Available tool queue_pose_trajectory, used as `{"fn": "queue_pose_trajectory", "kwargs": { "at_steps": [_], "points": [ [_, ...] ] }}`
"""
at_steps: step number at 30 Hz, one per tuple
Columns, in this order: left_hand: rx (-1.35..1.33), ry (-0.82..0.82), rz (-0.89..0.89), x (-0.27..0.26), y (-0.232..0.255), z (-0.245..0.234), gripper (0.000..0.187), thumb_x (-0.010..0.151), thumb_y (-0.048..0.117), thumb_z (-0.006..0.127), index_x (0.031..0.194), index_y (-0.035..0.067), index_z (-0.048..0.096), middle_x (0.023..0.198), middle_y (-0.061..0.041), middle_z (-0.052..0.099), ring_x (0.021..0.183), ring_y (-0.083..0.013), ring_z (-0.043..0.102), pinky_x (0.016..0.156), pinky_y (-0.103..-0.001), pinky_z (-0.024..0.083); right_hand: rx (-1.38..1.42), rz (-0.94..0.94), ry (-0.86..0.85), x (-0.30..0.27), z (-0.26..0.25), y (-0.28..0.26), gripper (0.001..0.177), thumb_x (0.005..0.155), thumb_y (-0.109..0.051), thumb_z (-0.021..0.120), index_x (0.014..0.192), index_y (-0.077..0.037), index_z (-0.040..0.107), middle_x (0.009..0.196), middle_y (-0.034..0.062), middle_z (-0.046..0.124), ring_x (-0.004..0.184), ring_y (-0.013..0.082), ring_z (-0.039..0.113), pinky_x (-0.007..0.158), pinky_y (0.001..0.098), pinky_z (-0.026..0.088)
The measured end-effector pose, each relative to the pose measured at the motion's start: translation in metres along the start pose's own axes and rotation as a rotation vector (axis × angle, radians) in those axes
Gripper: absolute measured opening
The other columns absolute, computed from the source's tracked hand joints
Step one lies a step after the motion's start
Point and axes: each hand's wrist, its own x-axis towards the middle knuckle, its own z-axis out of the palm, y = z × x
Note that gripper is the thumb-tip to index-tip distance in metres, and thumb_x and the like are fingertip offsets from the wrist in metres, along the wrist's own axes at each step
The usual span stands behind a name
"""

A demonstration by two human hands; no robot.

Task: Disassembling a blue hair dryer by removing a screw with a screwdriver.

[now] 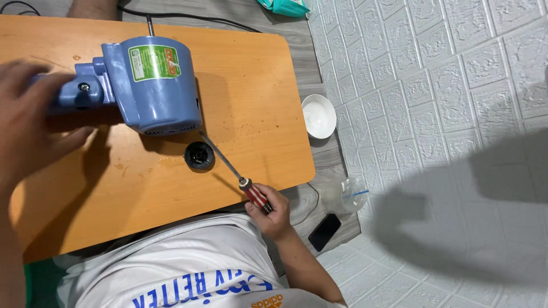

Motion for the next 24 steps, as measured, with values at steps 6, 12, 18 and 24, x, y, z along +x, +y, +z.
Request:
{"fn": "queue_pose_trajectory", "kwargs": {
  "at_steps": [6,12,18,24],
  "points": [
    [0.901,-0.245,0.004,0.062,-0.004,0.028,0.112,0.068,0.091,0.054,0.166,0.036,0.057,0.117,0.006,0.081,0.091,-0.0204,0.085,0.079,-0.035,0.061,-0.037,-0.116,-0.045,-0.001,-0.005,-0.012,0.041,0.092,-0.019,0.076,0.125,0.003,0.063,0.112,0.0169,0.073,0.092,0.0254,0.073,0.080,0.0337,0.062],
    [0.641,-0.618,-0.316,0.100,0.029,-0.008,0.094,0.070,0.073,0.065,0.152,0.027,0.055,0.123,-0.013,0.076,0.095,-0.0471,0.079,0.073,-0.056,0.062,-0.098,-0.188,-0.055,0.006,0.003,-0.024,0.033,0.085,-0.014,0.080,0.112,0.000,0.067,0.107,0.0155,0.077,0.088,0.0260,0.078,0.080,0.0342,0.062],
    [0.585,-0.551,-0.316,0.078,-0.047,0.026,0.081,0.065,0.087,0.066,0.124,0.032,0.073,0.098,-0.015,0.084,0.090,-0.0449,0.079,0.067,-0.048,0.060,0.024,-0.268,0.108,0.001,0.010,-0.017,0.029,0.089,-0.010,0.079,0.110,0.005,0.066,0.103,0.0244,0.074,0.096,0.0360,0.077,0.088,0.0403,0.066],
    [-0.106,-0.320,-0.125,0.060,-0.067,0.037,0.049,0.087,0.017,0.086,0.132,0.001,0.073,0.110,-0.014,0.069,0.100,-0.0231,0.060,0.090,-0.040,0.044,0.031,-0.309,0.266,-0.006,0.005,-0.010,0.027,0.088,-0.020,0.080,0.100,-0.006,0.060,0.101,0.0274,0.071,0.094,0.0343,0.076,0.081,0.0419,0.066]
  ]
}}
